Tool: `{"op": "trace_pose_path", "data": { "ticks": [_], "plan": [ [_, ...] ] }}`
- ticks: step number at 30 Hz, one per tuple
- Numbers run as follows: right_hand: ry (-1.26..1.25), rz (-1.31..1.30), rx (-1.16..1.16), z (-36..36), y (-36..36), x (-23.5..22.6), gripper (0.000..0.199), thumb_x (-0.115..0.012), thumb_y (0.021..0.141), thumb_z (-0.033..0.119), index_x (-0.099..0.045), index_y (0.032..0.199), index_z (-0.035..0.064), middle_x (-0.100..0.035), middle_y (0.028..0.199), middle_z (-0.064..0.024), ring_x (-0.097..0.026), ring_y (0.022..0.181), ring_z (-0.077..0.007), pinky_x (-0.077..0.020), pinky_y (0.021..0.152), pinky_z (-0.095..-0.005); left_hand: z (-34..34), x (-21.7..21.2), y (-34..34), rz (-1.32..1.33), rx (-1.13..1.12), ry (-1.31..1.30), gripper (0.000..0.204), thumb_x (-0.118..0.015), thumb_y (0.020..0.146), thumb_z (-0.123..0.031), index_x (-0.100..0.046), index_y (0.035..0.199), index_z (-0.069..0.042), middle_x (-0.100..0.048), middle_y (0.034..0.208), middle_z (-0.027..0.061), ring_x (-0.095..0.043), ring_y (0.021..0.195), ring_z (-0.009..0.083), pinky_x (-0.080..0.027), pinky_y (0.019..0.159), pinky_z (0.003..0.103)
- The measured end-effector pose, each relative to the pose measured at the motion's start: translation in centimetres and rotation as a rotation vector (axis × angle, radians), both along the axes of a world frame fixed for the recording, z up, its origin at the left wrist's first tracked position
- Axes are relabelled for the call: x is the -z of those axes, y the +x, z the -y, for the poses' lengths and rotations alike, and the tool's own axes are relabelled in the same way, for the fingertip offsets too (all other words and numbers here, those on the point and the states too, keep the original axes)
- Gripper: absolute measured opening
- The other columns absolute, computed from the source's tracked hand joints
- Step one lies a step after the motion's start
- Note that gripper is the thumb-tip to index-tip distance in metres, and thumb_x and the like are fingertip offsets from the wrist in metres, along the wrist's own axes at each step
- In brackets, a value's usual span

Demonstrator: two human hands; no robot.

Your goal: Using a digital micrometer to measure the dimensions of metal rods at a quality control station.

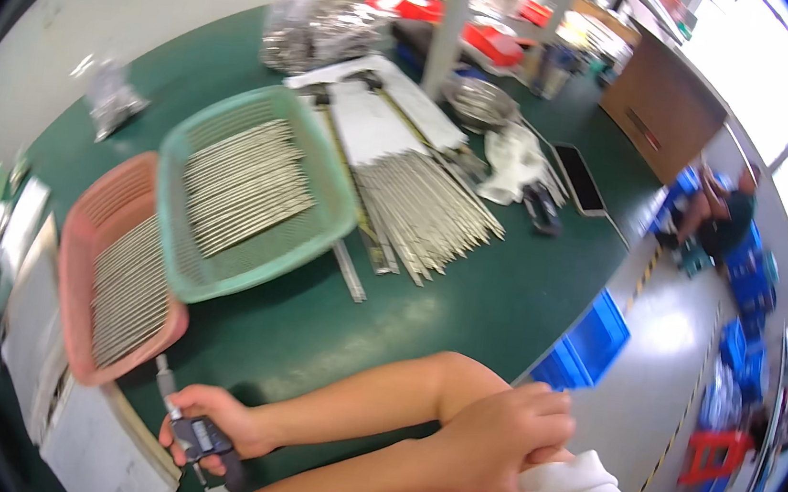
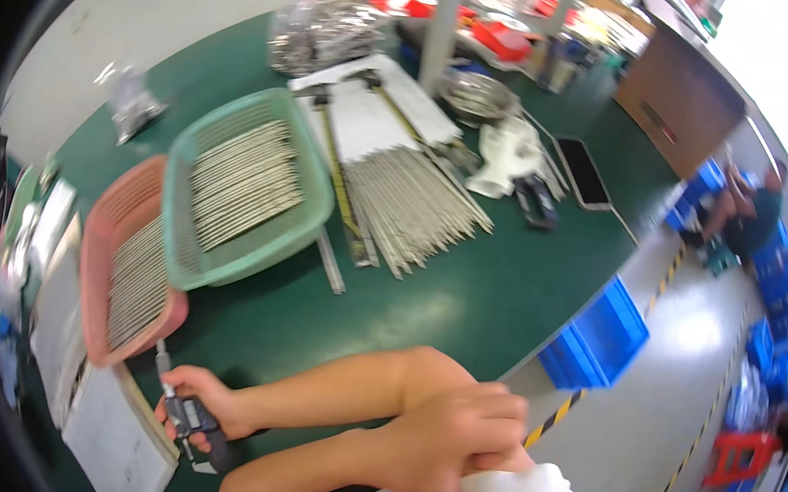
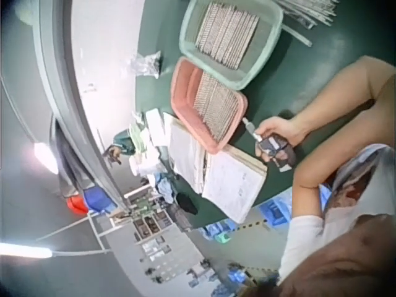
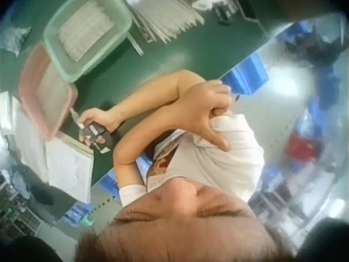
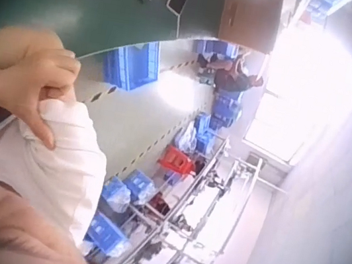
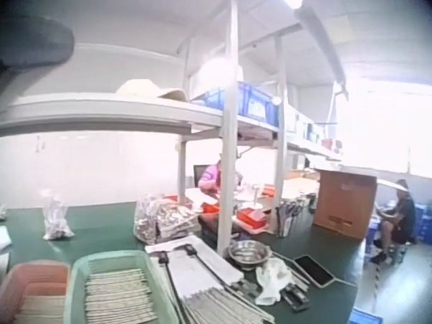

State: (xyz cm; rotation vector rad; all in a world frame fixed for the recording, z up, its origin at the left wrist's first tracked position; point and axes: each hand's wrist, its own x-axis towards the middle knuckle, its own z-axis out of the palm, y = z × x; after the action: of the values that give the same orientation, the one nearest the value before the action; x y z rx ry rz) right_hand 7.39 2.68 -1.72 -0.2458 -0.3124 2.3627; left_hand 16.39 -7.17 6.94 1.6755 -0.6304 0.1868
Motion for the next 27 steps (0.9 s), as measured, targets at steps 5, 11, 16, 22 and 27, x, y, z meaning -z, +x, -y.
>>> {"op": "trace_pose_path", "data": {
  "ticks": [5, 11, 16, 22, 27],
  "plan": [
    [-0.003, -0.014, 0.011, 0.5, -0.7, -0.3, 0.047, -0.037, 0.072, 0.05, -0.052, 0.078, 0.0055, -0.055, 0.061, -0.0078, -0.041, 0.034, -0.0154, -0.034, 0.033, -0.0278, -0.1, -2.1, -2.0, -0.102, -0.331, -0.008, 0.054, -0.072, 0.048, -0.047, -0.047, 0.069, -0.004, -0.043, 0.067, 0.0077, -0.044, 0.072, 0.0242, -0.037, 0.062, 0.031],
    [0.047, -0.027, 0.023, 0.2, -1.8, 0.0, 0.046, -0.038, 0.069, 0.052, -0.051, 0.073, 0.0081, -0.053, 0.058, -0.0088, -0.039, 0.035, -0.0155, -0.0332, 0.035, -0.0284, 0.2, -4.2, -3.6, -0.036, -0.223, 0.19, 0.025, -0.068, 0.061, -0.025, -0.052, 0.065, -0.005, -0.052, 0.072, 0.0121, -0.049, 0.064, 0.0293, -0.038, 0.058, 0.037],
    [0.022, -0.05, -0.044, -0.3, -2.0, 0.4, 0.046, -0.038, 0.069, 0.052, -0.05, 0.074, 0.0079, -0.053, 0.059, -0.0086, -0.039, 0.035, -0.0152, -0.0332, 0.035, -0.0289, 2.1, -2.7, -6.2, -0.187, -0.397, -0.009, 0.045, -0.075, 0.052, -0.023, -0.047, 0.084, -0.005, -0.047, 0.087, 0.0127, -0.044, 0.081, 0.0275, -0.033, 0.073, 0.035],
    [0.032, -0.012, 0.028, 0.9, 0.0, 0.6, 0.046, -0.038, 0.069, 0.052, -0.05, 0.074, 0.008, -0.053, 0.059, -0.008, -0.038, 0.035, -0.0152, -0.0333, 0.035, -0.0287, 4.1, -0.4, -6.3, 0.035, -0.265, -0.047, 0.03, -0.063, 0.066, -0.023, -0.047, 0.086, -0.008, -0.047, 0.102, 0.0168, -0.043, 0.093, 0.0333, -0.032, 0.08, 0.042],
    [0.073, -0.025, 0.016, 0.5, -1.1, 0.3, 0.046, -0.037, 0.07, 0.051, -0.05, 0.075, 0.0078, -0.053, 0.06, -0.0076, -0.041, 0.035, -0.0158, -0.035, 0.036, -0.0288, 4.1, 0.8, -9.2, -0.217, -0.183, -0.578, 0.019, -0.054, 0.075, -0.022, -0.048, 0.076, -0.004, -0.049, 0.079, 0.0118, -0.045, 0.066, 0.0236, -0.037, 0.062, 0.032]
  ]
}}
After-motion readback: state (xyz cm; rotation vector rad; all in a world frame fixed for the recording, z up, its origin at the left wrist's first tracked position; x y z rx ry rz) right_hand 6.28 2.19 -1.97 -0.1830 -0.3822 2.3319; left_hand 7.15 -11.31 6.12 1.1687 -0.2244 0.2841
